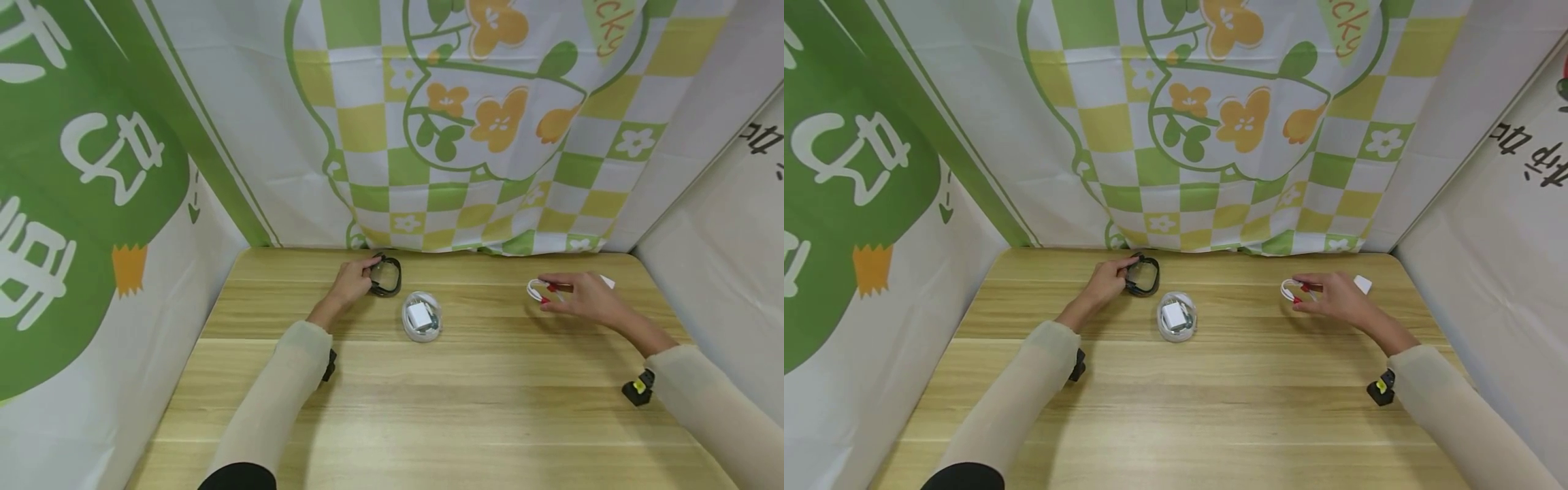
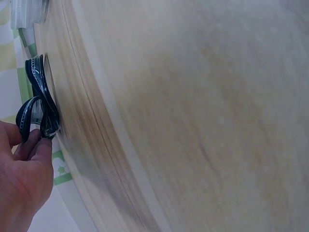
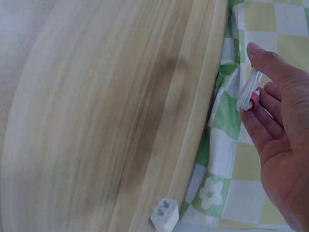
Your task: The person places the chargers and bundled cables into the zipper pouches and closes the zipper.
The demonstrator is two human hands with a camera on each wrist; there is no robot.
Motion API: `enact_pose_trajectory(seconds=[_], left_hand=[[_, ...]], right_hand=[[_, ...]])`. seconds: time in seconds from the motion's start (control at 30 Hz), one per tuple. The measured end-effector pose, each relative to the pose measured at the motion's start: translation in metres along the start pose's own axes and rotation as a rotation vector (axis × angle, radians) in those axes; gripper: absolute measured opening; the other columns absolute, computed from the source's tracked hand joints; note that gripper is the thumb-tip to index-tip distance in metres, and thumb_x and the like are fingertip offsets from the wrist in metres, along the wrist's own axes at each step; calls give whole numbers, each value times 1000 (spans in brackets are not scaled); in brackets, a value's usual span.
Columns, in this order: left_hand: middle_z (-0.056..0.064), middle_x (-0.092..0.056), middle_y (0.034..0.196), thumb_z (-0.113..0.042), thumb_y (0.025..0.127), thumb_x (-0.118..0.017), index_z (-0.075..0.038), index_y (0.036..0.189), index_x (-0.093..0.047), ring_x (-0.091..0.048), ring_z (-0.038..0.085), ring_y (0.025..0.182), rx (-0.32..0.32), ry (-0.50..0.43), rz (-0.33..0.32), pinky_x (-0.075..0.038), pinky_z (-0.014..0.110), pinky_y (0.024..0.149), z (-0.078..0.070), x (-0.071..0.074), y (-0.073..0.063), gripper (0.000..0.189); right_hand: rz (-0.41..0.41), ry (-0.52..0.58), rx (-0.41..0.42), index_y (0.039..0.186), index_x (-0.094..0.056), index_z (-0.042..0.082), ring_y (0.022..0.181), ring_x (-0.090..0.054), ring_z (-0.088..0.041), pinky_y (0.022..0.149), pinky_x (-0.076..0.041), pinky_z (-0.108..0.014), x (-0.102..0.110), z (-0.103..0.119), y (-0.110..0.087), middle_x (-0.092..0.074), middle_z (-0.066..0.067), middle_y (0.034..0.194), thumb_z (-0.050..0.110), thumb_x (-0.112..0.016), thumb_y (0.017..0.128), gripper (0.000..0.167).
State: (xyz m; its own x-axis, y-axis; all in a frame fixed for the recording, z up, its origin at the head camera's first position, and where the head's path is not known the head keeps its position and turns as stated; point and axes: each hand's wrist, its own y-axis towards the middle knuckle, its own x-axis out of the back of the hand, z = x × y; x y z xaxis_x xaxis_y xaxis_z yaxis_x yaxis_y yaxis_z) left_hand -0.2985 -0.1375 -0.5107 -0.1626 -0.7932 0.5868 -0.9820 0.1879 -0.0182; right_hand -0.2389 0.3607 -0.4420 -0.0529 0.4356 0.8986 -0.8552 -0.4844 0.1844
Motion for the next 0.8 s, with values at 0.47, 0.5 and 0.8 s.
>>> enact_pose_trajectory(seconds=[0.47,0.5,0.8], left_hand=[[18,-51,157,8,94,-45,-12,153,-56,-22,8,47,2,26,-15,-24,21,45,1,-1,0,63],[18,-51,157,8,95,-45,-12,153,-56,-22,8,48,1,26,-15,-24,21,45,1,-1,0,63],[17,-53,157,3,99,-45,-14,153,-56,-23,8,47,-5,72,-20,-24,22,45,-2,-1,-1,59]], right_hand=[[32,-23,-3,135,-72,2,66,-61,-13,50,-32,-26,-3,15,25,-79,-20,112,22,-93,82,61],[28,-27,4,134,-72,2,66,-61,-11,50,-32,-27,-3,16,26,-79,-19,112,22,-93,82,60],[12,-31,52,133,-73,4,73,-64,-11,58,-41,-26,-12,20,39,-81,-14,106,21,-93,81,58]])
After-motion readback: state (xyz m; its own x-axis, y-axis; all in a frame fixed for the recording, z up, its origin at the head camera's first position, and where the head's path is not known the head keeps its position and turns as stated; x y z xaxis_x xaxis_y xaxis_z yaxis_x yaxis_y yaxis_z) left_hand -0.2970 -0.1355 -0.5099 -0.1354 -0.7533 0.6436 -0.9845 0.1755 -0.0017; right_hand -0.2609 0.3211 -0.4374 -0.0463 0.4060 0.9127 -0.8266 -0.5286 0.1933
